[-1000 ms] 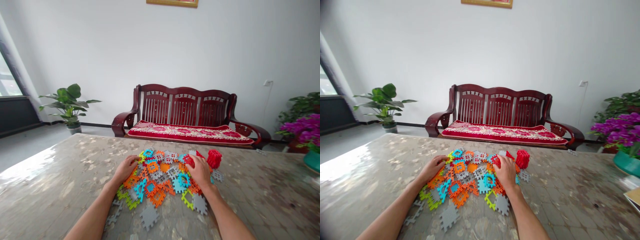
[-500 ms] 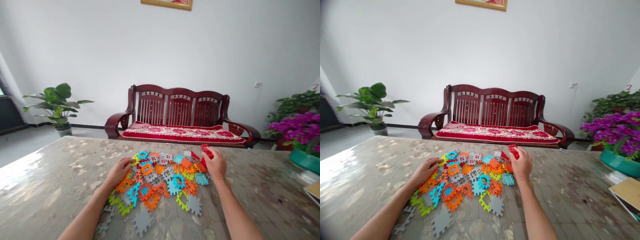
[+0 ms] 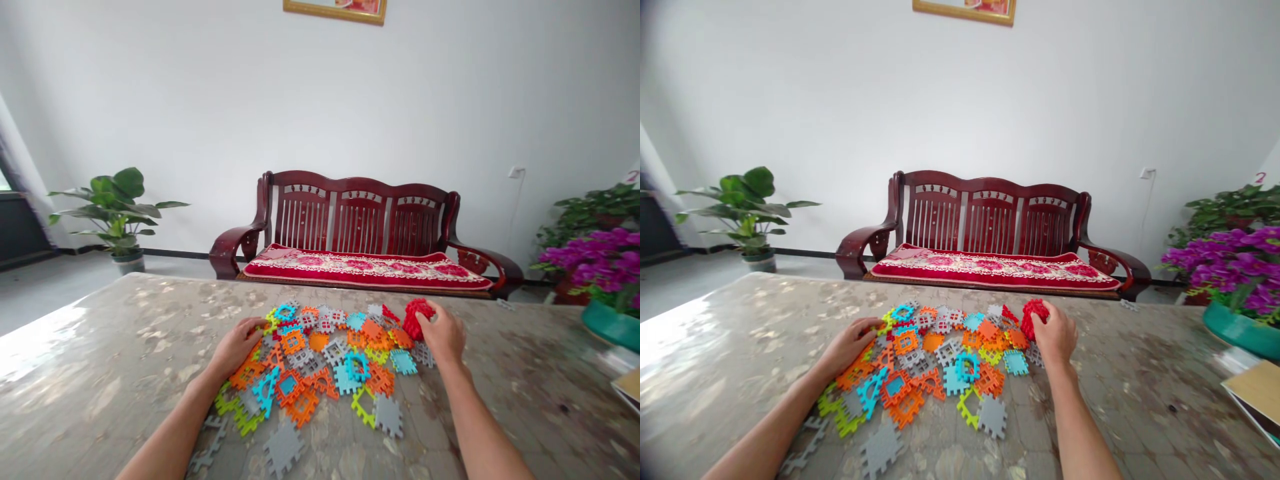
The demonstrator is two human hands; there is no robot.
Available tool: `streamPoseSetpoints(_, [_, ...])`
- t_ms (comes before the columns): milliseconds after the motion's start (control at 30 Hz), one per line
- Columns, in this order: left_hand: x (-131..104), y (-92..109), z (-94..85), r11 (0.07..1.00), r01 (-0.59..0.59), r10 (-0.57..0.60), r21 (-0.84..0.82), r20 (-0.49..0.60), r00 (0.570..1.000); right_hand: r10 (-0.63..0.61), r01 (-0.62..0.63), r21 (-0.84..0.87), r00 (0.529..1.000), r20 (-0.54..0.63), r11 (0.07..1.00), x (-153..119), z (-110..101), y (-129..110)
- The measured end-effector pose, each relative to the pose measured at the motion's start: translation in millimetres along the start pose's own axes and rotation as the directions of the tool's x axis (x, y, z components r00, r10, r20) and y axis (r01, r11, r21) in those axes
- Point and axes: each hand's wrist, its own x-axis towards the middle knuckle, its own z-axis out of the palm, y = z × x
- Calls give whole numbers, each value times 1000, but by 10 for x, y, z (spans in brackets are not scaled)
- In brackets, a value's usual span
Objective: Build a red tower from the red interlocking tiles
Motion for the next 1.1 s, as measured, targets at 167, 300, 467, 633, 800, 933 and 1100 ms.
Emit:
streamPoseSetpoints(167, [-1, 4, 2, 1000, 18, -18, 10, 2, 1000, -25, 27, 27, 999, -44, 999, -13, -17, -7])
streamPoseSetpoints(300, [-6, 35, 0, 998, 53, -53, 26, -14, 999, -142, 150, 158, 988, -64, 976, -81, 15, -201])
streamPoseSetpoints(467, [-33, 158, -34, 992, 81, -82, 92, 7, 997, -410, 309, 411, 893, 184, 857, -428, 220, -786])
streamPoseSetpoints(633, [-60, 241, -67, 979, 29, -50, 203, 100, 994, -626, 445, 465, 683, 377, 766, -770, 425, -1438])
streamPoseSetpoints(800, [-72, 267, -91, 970, 4, -38, 243, 134, 990, -792, 630, 484, 437, 427, 608, -786, 571, -1828])
streamPoseSetpoints(933, [-84, 295, -105, 970, -1, -33, 241, 138, 990, -750, 642, 463, 283, 598, 611, -731, 685, -1965])
streamPoseSetpoints(1100, [-94, 317, -108, 970, -21, -14, 242, 143, 990, -722, 647, 469, 189, 666, 602, -704, 735, -1987])
